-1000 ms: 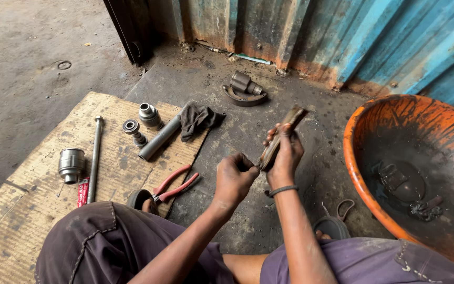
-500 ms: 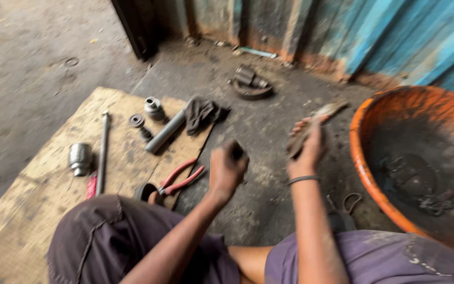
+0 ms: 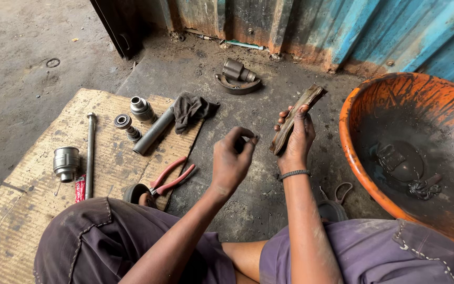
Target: The person attaches small metal components including springs and pins to metal brake shoe frames by hand while sitting on the floor of a repair shop near a basin of dark fluid.
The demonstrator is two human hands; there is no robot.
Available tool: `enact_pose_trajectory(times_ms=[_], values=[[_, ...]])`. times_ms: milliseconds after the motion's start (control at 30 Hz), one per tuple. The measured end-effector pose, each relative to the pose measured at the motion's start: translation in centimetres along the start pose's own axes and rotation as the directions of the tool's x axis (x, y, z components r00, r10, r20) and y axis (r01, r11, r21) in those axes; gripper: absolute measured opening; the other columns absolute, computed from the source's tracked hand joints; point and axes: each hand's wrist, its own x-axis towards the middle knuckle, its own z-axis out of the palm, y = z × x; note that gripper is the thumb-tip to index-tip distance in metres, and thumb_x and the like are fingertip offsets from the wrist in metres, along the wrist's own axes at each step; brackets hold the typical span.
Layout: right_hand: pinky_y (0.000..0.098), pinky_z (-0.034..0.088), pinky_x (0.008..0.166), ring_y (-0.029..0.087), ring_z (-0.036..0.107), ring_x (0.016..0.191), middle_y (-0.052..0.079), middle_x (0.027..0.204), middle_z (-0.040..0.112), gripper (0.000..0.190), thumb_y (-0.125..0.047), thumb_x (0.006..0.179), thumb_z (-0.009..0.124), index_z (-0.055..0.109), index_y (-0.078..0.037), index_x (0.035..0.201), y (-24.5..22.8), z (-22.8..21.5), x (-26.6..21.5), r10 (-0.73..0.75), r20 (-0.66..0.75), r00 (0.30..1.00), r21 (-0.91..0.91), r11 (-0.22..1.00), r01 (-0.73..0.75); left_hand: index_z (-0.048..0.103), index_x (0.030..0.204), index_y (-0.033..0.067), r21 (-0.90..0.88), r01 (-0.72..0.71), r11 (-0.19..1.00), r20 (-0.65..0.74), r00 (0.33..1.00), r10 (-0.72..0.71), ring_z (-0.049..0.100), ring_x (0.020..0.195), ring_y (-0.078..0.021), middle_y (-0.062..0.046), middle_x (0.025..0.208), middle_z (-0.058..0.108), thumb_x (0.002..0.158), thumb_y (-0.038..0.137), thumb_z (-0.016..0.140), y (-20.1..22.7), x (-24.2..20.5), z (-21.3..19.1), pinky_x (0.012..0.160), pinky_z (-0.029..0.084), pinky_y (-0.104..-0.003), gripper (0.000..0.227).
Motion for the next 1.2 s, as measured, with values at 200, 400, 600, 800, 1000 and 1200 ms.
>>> enact_pose_trajectory(times_ms=[200, 400, 600, 800, 1000, 1200], values=[[0.0298, 0.055, 0.067, 0.014, 0.063, 0.080, 0.007, 0.091, 0.067, 0.040, -0.042, 0.097, 0.068, 0.061, -0.006, 0.111, -0.4, 0.6, -0.4, -0.039, 0.106, 0.994, -0.084, 0.995, 0.049, 0.070, 0.096, -0.0003, 0.035, -0.188, 0.982, 0.059, 0.981, 0.186, 0.060, 0.053, -0.0171, -0.014, 0.070, 0.069, 0.090, 0.006, 0.071, 0.6, -0.7, 0.4, 0.051, 0.047, -0.034, 0.009], [0.0268, 0.052, 0.058, 0.012, 0.062, 0.074, 0.007, 0.088, 0.067, 0.041, -0.043, 0.096, 0.071, 0.063, -0.004, 0.108, 1.1, 1.3, -0.5, 0.085, 0.102, 0.991, -0.033, 0.996, -0.082, 0.074, 0.100, -0.0014, 0.069, -0.281, 0.957, 0.073, 0.958, 0.276, 0.073, 0.077, -0.0257, -0.018, 0.091, 0.074, 0.091, 0.003, 0.068, -2.4, -1.0, 1.9, 0.069, 0.057, -0.038, 0.012], [0.0281, 0.043, 0.048, 0.013, 0.056, 0.063, 0.004, 0.082, 0.066, 0.031, -0.035, 0.093, 0.074, 0.062, -0.007, 0.101, -0.2, 1.0, -0.8, 0.125, -0.005, 0.992, -0.173, 0.977, -0.124, 0.073, 0.121, -0.0010, -0.051, 0.016, 0.999, 0.274, 0.962, -0.002, 0.067, 0.069, -0.0155, -0.018, 0.085, 0.077, 0.094, 0.004, 0.059, -2.9, -1.7, 1.7, 0.066, 0.057, -0.035, 0.031], [0.0265, 0.051, 0.055, 0.012, 0.061, 0.067, 0.006, 0.084, 0.070, 0.030, -0.033, 0.099, 0.070, 0.068, -0.003, 0.104, 1.0, 0.5, 0.2, 0.093, 0.014, 0.996, -0.072, 0.993, -0.092, 0.067, 0.130, 0.0013, 0.052, -0.049, 0.997, 0.414, 0.910, 0.023, 0.070, 0.070, -0.0193, -0.019, 0.090, 0.075, 0.088, -0.001, 0.056, -1.3, -1.5, 0.5, 0.066, 0.057, -0.038, 0.043], [0.0255, 0.043, 0.046, 0.011, 0.059, 0.064, 0.004, 0.084, 0.068, 0.033, -0.037, 0.094, 0.070, 0.066, -0.006, 0.105, 0.3, 0.9, -0.7, 0.138, 0.045, 0.989, -0.163, 0.978, -0.129, 0.072, 0.116, 0.0139, 0.444, -0.409, 0.797, 0.344, 0.899, 0.270, 0.071, 0.090, -0.0396, -0.017, 0.096, 0.072, 0.078, -0.002, 0.058, -1.1, -1.3, 1.0, 0.074, 0.056, -0.050, 0.043], [0.0238, 0.043, 0.046, 0.011, 0.057, 0.061, 0.005, 0.083, 0.068, 0.034, -0.039, 0.097, 0.067, 0.067, -0.006, 0.103, -0.6, 1.6, -1.2, 0.188, -0.004, 0.982, -0.144, 0.972, -0.187, 0.075, 0.118, 0.0076, 0.201, -0.246, 0.948, 0.323, 0.931, 0.173, 0.073, 0.092, -0.0396, -0.022, 0.102, 0.075, 0.078, -0.006, 0.056, -0.6, -1.7, 0.5, 0.080, 0.057, -0.045, 0.046]])
